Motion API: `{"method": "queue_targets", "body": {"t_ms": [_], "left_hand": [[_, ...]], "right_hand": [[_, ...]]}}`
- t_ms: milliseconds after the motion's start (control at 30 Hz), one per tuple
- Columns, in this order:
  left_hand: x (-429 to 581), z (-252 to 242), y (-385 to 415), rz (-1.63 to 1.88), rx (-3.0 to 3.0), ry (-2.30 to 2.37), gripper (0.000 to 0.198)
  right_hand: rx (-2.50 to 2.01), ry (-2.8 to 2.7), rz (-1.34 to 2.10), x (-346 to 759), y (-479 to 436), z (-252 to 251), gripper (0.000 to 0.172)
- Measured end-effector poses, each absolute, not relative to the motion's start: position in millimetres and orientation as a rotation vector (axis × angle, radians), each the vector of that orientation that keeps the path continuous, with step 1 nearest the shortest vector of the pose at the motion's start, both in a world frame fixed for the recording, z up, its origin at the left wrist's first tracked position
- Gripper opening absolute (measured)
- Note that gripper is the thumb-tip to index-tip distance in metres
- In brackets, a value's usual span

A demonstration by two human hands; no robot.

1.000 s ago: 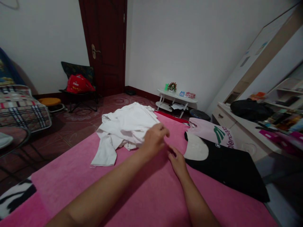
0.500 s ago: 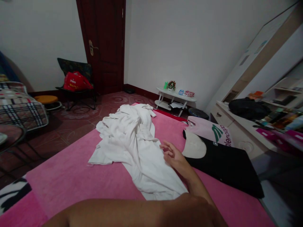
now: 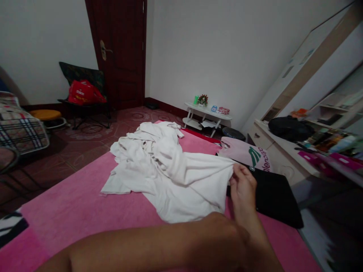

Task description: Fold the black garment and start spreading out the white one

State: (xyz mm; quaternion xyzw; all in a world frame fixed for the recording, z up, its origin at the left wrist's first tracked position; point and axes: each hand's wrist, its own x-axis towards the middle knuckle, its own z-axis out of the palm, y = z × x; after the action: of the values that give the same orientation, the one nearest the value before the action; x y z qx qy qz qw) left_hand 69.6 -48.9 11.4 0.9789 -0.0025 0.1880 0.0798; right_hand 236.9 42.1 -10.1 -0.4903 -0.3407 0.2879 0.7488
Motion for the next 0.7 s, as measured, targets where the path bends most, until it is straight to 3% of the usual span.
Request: {"method": "queue_targets", "body": {"t_ms": [133, 267, 333, 433, 500, 600, 700], "left_hand": [[66.9, 24.5, 3.9, 0.665, 2.846, 0.215, 0.009], [51.4, 29.1, 38.2, 0.59, 2.776, 0.809, 0.012], [41.0, 26.8, 58.2, 0.493, 2.696, 1.106, 0.014], [28.7, 17.6, 84.0, 0.368, 2.604, 1.312, 0.015], [24.5, 10.0, 93.7, 0.334, 2.572, 1.31, 0.017], [22.5, 2.0, 97.3, 0.256, 2.547, 1.224, 0.028], [20.2, 0.9, 96.3, 0.18, 2.541, 1.135, 0.048]], "right_hand": [[-1.052, -0.482, 0.395, 277.8, 42.1, -8.3, 0.024], [-1.161, -0.565, 0.066, 286.8, 42.4, -7.4, 0.023], [-1.264, -0.806, 0.151, 274.9, 42.8, -9.2, 0.021], [-1.459, -1.218, 0.501, 245.4, 43.8, -21.2, 0.037], [-1.637, -1.411, 0.519, 227.9, 44.7, -32.4, 0.045], [-1.814, -1.504, 0.375, 218.9, 46.1, -40.6, 0.021], [-1.614, -1.26, 0.489, 232.1, 45.6, -28.7, 0.031]]}}
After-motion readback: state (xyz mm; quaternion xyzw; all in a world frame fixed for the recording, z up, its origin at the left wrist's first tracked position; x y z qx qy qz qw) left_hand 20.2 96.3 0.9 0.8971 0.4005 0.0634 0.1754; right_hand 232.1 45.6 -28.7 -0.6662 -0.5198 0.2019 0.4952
